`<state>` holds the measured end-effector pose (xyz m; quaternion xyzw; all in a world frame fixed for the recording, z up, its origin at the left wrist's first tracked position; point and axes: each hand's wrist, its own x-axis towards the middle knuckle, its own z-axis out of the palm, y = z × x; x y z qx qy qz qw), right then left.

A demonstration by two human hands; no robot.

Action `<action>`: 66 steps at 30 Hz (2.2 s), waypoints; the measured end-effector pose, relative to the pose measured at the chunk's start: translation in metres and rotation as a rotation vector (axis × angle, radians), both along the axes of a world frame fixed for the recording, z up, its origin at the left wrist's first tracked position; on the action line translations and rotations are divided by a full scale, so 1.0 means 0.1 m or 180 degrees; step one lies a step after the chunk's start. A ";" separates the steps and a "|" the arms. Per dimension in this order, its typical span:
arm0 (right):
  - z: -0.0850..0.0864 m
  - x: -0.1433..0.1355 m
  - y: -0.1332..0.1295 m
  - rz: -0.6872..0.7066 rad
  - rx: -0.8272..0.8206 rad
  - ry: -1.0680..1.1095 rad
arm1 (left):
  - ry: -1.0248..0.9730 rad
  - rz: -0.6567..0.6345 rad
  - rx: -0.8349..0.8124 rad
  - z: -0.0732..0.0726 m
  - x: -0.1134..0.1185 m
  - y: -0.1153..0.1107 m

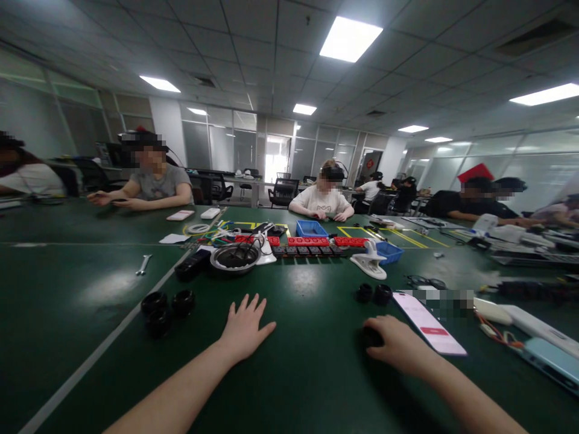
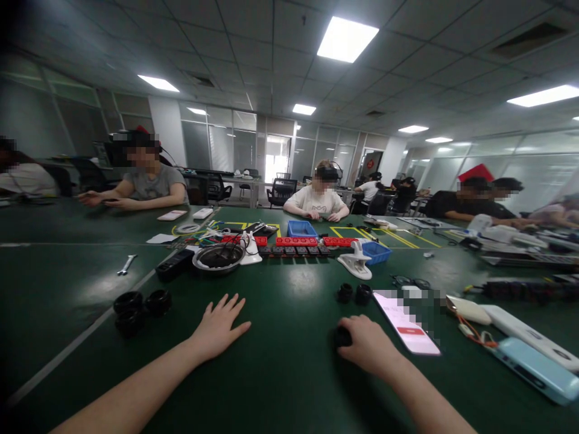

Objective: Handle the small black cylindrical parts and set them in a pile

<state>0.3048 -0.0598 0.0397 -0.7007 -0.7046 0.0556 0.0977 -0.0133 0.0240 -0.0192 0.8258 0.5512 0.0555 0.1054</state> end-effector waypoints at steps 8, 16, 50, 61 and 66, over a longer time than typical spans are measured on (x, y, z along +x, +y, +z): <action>0.02 0.63 0.61 -0.1153 0.2219 0.1004 | 0.0055 0.0059 -0.0054 0.07 0.03 -0.03; -0.37 0.44 0.72 -0.0860 0.2297 0.0209 | 0.0079 0.0099 -0.0080 0.07 0.05 -0.03; -0.53 0.32 0.72 -0.0814 0.1915 -0.1279 | -0.0042 -0.0002 -0.0042 0.08 0.00 -0.06; -0.55 0.52 0.83 -0.0784 0.1977 -0.1044 | 0.0022 0.0022 -0.0082 0.08 0.02 -0.04; -0.56 0.54 0.80 -0.0650 0.2012 -0.0928 | 0.0030 0.0031 -0.0079 0.08 0.02 -0.04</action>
